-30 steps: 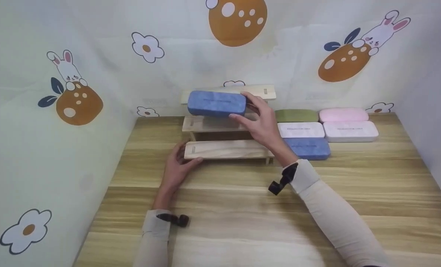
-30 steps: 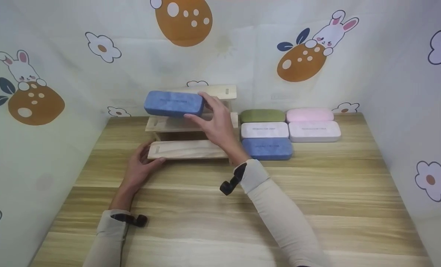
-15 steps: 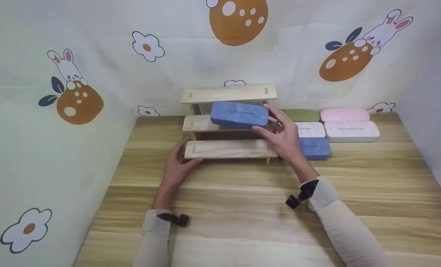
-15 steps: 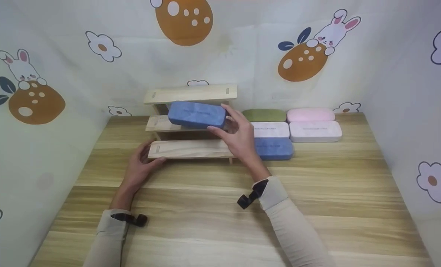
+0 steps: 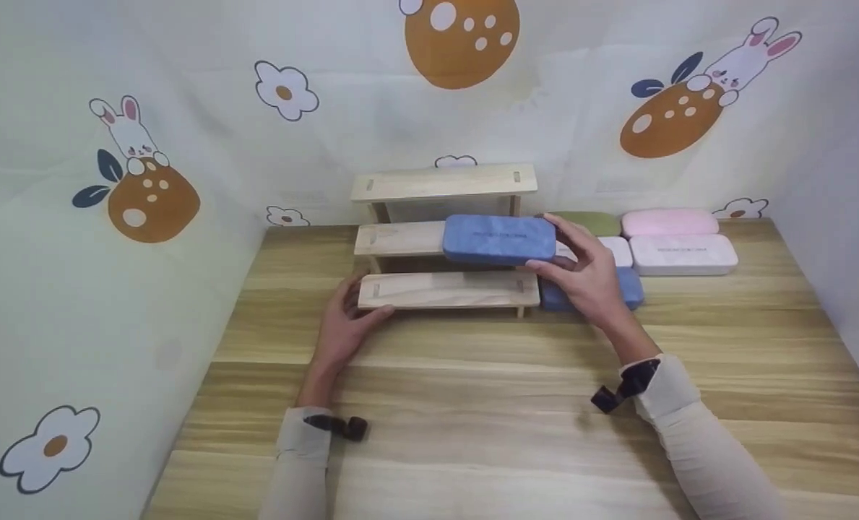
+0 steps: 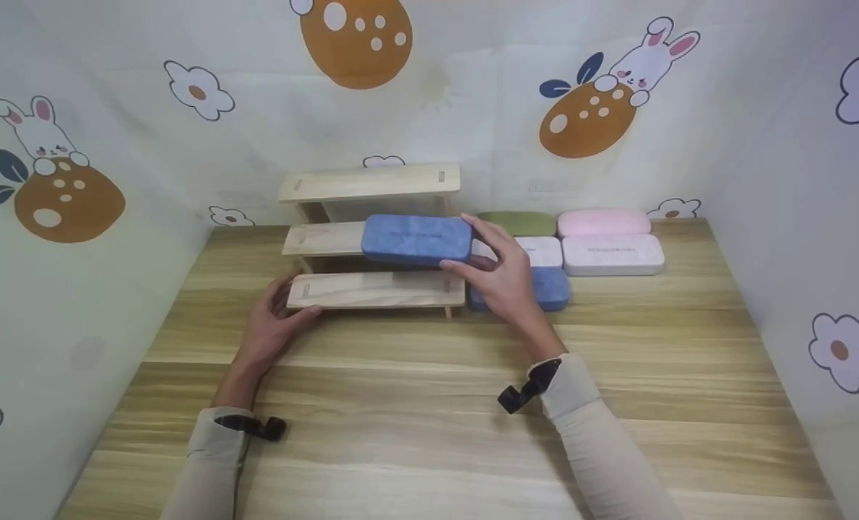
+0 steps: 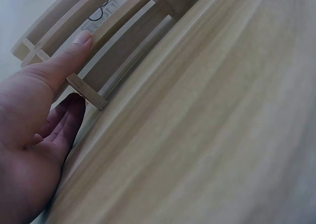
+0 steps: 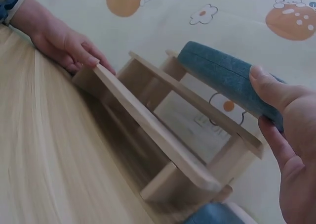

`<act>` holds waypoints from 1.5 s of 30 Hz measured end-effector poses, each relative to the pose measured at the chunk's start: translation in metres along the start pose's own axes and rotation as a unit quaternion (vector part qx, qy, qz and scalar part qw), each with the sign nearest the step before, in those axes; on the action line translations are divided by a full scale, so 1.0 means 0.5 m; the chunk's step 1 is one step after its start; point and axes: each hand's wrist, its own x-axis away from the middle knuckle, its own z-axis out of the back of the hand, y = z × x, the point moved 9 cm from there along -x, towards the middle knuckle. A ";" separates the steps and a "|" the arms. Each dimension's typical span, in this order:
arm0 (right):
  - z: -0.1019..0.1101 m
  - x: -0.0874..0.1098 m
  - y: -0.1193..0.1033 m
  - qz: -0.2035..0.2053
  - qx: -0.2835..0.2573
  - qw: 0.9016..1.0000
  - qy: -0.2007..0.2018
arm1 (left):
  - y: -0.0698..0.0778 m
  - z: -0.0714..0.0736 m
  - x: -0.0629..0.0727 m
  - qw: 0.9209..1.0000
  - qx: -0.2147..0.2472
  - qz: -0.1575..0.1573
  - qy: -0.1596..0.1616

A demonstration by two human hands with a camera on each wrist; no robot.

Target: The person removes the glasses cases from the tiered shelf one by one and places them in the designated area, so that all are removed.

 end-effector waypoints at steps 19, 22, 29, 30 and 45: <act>0.134 0.038 0.016 -0.047 -0.029 0.997 0.056 | 0.001 0.001 0.001 1.000 0.004 0.003 0.002; 0.159 0.046 0.020 -0.057 -0.036 0.995 0.067 | 0.002 0.000 0.002 1.000 0.008 0.003 0.001; 0.208 0.067 0.029 -0.083 -0.075 0.991 0.077 | 0.000 -0.001 0.001 1.000 0.009 0.004 -0.001; 0.214 0.069 0.030 -0.086 -0.081 0.990 0.078 | 0.000 -0.001 0.001 1.000 0.008 0.004 -0.002; 0.286 0.094 0.021 -0.095 -0.080 0.989 0.073 | 0.003 0.000 0.000 1.000 0.004 -0.007 0.000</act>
